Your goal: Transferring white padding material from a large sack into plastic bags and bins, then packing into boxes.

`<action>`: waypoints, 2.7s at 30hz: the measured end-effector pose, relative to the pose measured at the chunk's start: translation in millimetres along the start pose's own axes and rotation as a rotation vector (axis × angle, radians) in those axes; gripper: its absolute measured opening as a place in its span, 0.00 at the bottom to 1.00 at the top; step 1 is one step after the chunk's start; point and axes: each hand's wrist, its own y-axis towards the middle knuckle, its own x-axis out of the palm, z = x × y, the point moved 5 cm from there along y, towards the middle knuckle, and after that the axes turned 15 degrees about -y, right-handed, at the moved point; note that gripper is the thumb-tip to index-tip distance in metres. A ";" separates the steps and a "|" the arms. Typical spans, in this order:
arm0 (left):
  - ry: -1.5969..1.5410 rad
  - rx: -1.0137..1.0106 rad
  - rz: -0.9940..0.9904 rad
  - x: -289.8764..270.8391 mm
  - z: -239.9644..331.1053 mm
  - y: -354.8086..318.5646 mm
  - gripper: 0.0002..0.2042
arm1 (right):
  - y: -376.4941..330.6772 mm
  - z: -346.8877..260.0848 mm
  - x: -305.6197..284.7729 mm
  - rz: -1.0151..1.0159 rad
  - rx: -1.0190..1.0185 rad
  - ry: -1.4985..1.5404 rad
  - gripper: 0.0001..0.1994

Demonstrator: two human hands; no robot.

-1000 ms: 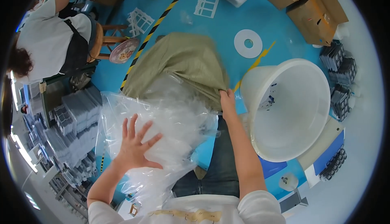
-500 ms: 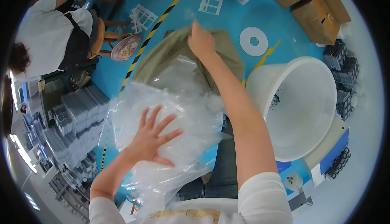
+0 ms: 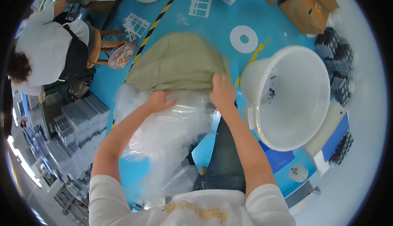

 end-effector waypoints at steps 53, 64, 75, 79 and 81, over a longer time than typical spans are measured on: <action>-0.739 -0.155 0.233 177.3 -148.5 184.1 0.21 | -97.0 -23.5 -69.5 -0.760 0.411 1.122 0.16; 0.257 0.211 0.159 181.4 -10.0 237.7 0.20 | -93.4 87.1 -38.0 -0.116 0.916 1.601 0.21; -0.343 -0.522 0.639 126.7 128.0 -87.6 0.18 | -117.4 88.8 16.9 -0.147 0.727 1.046 0.20; -1.062 -1.440 0.727 231.1 48.2 -145.8 0.21 | -134.4 71.0 28.3 -0.242 0.706 0.874 0.15; -1.496 -1.450 0.891 255.1 24.9 -147.9 0.22 | -142.0 53.2 25.0 -0.302 0.637 0.831 0.17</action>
